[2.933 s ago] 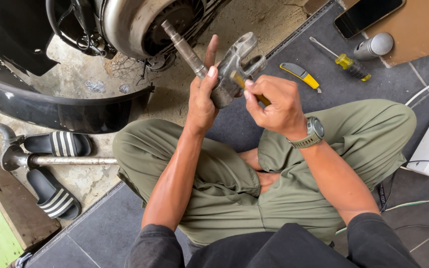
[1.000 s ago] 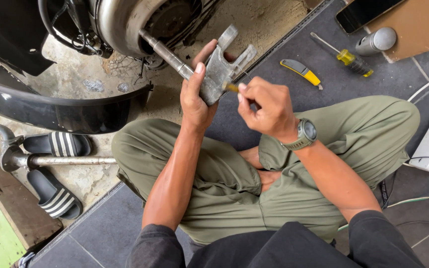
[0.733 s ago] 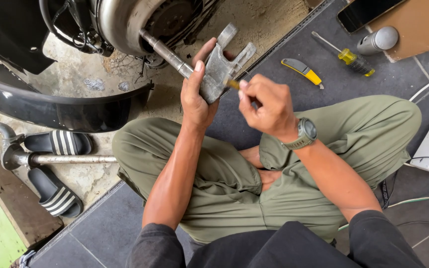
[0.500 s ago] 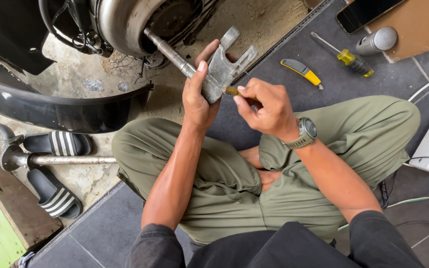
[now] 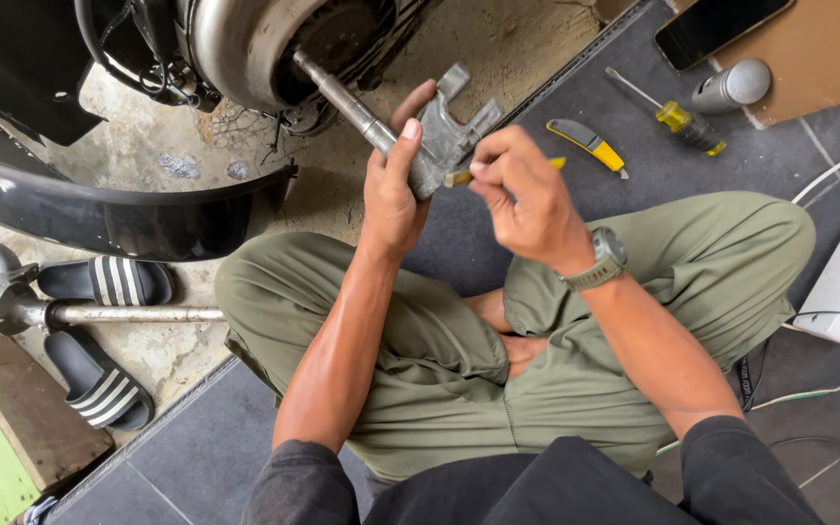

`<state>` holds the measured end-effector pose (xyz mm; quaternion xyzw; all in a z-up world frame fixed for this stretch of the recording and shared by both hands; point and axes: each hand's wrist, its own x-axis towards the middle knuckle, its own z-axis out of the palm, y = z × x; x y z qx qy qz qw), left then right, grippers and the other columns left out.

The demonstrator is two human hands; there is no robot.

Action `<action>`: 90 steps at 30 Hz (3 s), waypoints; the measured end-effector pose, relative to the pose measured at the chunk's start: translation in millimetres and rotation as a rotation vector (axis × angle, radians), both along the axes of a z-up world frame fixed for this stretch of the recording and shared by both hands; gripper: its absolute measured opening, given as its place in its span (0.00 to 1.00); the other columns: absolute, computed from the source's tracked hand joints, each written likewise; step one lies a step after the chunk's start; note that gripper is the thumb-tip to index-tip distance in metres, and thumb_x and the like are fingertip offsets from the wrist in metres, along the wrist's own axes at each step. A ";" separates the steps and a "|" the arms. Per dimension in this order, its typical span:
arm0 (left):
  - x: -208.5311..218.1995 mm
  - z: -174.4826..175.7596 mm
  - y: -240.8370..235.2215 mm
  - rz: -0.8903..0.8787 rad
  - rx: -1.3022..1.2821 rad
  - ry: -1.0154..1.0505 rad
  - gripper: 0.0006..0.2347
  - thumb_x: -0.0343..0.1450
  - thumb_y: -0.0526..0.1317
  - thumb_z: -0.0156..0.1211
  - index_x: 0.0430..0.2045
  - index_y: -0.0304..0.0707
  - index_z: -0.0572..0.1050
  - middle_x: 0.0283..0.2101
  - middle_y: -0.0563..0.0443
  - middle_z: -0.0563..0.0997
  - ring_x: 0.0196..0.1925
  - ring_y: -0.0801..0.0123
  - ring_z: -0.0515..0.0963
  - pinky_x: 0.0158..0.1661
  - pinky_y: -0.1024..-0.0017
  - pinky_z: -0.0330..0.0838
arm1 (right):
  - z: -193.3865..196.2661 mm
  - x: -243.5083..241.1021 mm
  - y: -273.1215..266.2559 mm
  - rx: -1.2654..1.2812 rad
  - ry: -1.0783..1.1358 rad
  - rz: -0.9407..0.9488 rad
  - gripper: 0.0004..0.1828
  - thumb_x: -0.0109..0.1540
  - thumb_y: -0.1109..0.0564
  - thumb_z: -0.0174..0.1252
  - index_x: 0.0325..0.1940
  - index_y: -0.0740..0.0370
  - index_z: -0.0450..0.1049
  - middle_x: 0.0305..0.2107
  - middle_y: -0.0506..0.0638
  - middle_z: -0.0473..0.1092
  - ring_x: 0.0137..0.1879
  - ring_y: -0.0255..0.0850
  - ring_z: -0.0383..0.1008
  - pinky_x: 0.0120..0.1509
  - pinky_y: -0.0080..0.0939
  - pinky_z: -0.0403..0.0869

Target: The person sits on the floor and uses a yellow utility knife to scrape and clean a metal motorcycle part. They hold the part with one hand and scrape its surface with the other, rotating the object to access different areas.

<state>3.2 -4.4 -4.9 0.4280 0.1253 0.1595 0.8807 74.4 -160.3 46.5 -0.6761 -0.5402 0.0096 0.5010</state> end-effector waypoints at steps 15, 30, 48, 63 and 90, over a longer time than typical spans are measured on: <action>1.6 -1.5 -5.2 -0.040 0.057 0.090 0.19 0.78 0.48 0.52 0.61 0.37 0.72 0.39 0.54 0.75 0.39 0.74 0.72 0.43 0.75 0.69 | -8.8 6.5 -2.5 -0.006 0.024 -0.010 0.08 0.70 0.73 0.49 0.37 0.71 0.61 0.39 0.65 0.63 0.37 0.52 0.67 0.41 0.45 0.72; 2.3 -2.5 -5.4 -0.029 -0.024 0.078 0.20 0.78 0.49 0.52 0.60 0.37 0.73 0.55 0.48 0.79 0.49 0.70 0.76 0.50 0.72 0.72 | -15.3 4.1 -4.0 0.011 0.015 0.024 0.08 0.70 0.74 0.49 0.37 0.71 0.63 0.38 0.65 0.63 0.36 0.51 0.69 0.39 0.43 0.76; 0.9 7.3 -3.3 -0.045 -0.056 0.082 0.18 0.77 0.46 0.55 0.61 0.38 0.72 0.29 0.58 0.71 0.32 0.77 0.69 0.37 0.77 0.64 | -20.8 6.3 -7.9 -0.040 -0.038 0.042 0.06 0.70 0.72 0.51 0.38 0.72 0.66 0.37 0.64 0.64 0.35 0.50 0.69 0.39 0.45 0.72; 0.5 2.9 -0.3 -0.034 0.145 0.074 0.19 0.78 0.50 0.53 0.61 0.42 0.72 0.68 0.49 0.71 0.69 0.65 0.68 0.69 0.65 0.59 | -11.7 7.2 -6.0 -0.012 -0.043 -0.019 0.07 0.70 0.72 0.50 0.37 0.72 0.65 0.37 0.65 0.63 0.35 0.52 0.68 0.40 0.46 0.72; 7.1 5.5 -8.1 0.003 -0.254 0.218 0.20 0.75 0.52 0.55 0.57 0.42 0.75 0.39 0.50 0.80 0.38 0.68 0.80 0.37 0.69 0.80 | -14.1 9.4 -9.4 -0.021 -0.145 -0.109 0.09 0.71 0.69 0.53 0.35 0.71 0.69 0.37 0.63 0.65 0.37 0.52 0.65 0.40 0.47 0.68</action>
